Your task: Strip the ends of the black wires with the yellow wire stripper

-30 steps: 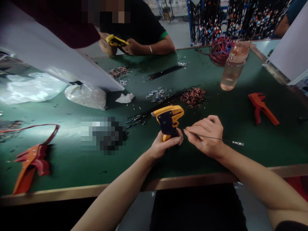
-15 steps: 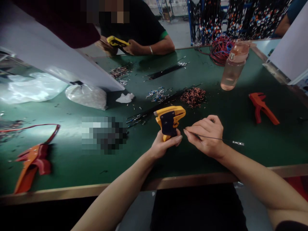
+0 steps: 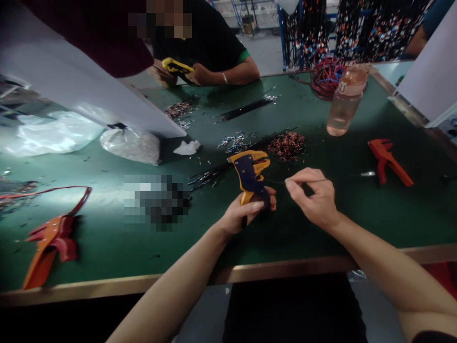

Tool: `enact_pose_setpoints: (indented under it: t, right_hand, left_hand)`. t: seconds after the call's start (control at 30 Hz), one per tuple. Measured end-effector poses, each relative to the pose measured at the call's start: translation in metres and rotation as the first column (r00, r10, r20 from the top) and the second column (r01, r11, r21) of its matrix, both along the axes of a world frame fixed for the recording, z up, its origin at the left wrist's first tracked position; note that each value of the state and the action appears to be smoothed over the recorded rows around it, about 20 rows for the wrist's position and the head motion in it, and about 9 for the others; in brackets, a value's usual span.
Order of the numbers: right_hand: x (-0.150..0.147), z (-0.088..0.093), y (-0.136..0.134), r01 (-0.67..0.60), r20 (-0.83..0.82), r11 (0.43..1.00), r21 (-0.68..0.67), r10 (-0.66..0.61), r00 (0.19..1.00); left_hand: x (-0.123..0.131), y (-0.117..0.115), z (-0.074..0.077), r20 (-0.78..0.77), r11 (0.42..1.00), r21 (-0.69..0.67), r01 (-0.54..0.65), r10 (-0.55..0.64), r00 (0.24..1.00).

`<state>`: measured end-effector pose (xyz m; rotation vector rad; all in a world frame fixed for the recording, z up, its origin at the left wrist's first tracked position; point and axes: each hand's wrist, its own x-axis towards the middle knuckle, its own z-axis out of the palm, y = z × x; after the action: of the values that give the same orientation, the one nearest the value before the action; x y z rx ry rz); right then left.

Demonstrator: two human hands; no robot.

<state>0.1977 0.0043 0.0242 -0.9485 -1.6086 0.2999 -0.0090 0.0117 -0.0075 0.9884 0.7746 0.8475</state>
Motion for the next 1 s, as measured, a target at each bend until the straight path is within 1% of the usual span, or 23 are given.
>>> enact_pose_setpoints:
  t: [0.07,0.1,0.17,0.23,0.33,0.53,0.7,1.0]
  right_hand:
    - [0.002,-0.005,0.006,-0.047,-0.177,0.989,-0.142,0.022,0.984]
    - [0.002,-0.009,0.009,-0.077,-0.255,0.979,-0.188,0.027,0.966]
    - [0.004,-0.015,0.015,-0.134,-0.368,0.964,-0.229,0.041,0.929]
    - [0.005,-0.019,0.02,-0.174,-0.428,0.958,-0.23,0.061,0.902]
    - [0.006,-0.021,0.022,-0.206,-0.441,0.944,-0.257,0.075,0.894]
    - [0.006,-0.018,0.021,-0.226,-0.453,0.9,-0.372,0.036,0.891]
    - [0.006,-0.022,0.023,-0.248,-0.477,0.884,-0.397,0.032,0.878]
    - [0.005,-0.024,0.024,-0.322,-0.541,0.84,-0.437,0.04,0.84]
  left_hand:
    - [-0.003,0.001,-0.002,0.062,0.999,-0.012,0.052,-0.051,0.997]
    - [-0.004,0.001,-0.003,0.073,0.997,-0.009,0.082,-0.081,0.994]
    - [-0.006,0.001,-0.003,0.077,0.99,-0.005,0.14,-0.139,0.987]
    - [-0.007,0.001,-0.003,0.077,0.981,-0.014,0.193,-0.192,0.978]
    - [-0.007,0.0,-0.004,0.079,0.972,-0.013,0.234,-0.232,0.969]
    - [-0.007,-0.001,-0.006,0.091,0.967,0.019,0.255,-0.256,0.962]
    - [-0.007,-0.002,-0.007,0.079,0.961,0.04,0.274,-0.276,0.958]
    - [-0.007,-0.003,-0.011,0.076,0.958,0.01,0.287,-0.287,0.955]
